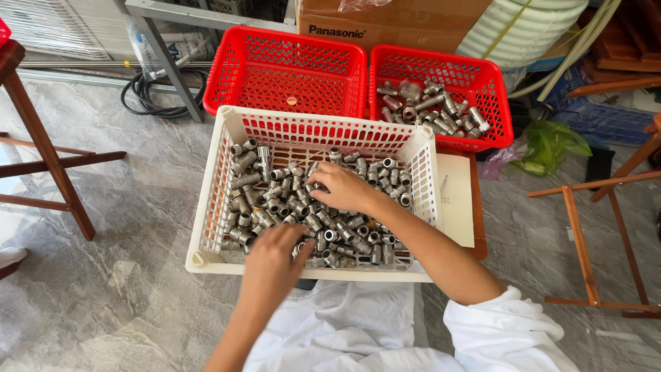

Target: The person sits on the floor and repeatedly picks up small cylindrical metal parts from a white basket, inspects them by turning them over in both hands, and writes on a notepad with a pen. The person continues this cycle of handling parts and writing notes.

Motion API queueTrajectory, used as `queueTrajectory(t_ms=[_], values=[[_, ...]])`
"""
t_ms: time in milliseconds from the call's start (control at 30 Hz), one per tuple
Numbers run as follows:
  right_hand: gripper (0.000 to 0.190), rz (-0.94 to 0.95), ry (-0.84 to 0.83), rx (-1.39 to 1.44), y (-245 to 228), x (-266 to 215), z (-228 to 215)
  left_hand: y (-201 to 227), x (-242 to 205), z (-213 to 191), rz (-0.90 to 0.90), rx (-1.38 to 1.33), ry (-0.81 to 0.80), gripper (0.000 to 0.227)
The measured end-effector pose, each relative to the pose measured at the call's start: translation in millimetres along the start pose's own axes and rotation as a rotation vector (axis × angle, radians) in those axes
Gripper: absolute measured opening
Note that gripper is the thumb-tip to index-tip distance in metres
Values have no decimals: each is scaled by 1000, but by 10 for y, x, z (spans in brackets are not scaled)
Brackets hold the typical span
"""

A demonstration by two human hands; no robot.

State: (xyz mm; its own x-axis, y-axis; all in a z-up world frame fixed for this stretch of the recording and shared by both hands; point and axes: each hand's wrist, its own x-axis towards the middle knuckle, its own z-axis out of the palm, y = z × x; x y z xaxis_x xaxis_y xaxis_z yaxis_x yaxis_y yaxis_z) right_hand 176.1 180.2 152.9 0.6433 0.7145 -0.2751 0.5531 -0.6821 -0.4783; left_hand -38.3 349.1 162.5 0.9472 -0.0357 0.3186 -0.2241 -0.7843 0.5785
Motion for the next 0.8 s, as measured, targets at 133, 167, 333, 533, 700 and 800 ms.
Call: queueTrajectory(t_ms=[133,167,333,533,700,800], values=[[32,-160,151,18,92,-38,-28,-501,363,-187,-17,181,-17,28],[32,-160,153,36,63,-62,-64,-636,476,-194,-55,258,-127,33],[30,-165,162,46,72,-60,-76,-982,971,-136,-136,400,-398,54],[29,-161,168,94,157,-82,-46,-960,1473,-55,-291,433,-669,61],[36,-168,88,8,148,-178,-78,-990,1952,409,-138,370,-666,42],[40,-134,36,-4,333,20,194,-958,2026,937,-76,331,-872,35]])
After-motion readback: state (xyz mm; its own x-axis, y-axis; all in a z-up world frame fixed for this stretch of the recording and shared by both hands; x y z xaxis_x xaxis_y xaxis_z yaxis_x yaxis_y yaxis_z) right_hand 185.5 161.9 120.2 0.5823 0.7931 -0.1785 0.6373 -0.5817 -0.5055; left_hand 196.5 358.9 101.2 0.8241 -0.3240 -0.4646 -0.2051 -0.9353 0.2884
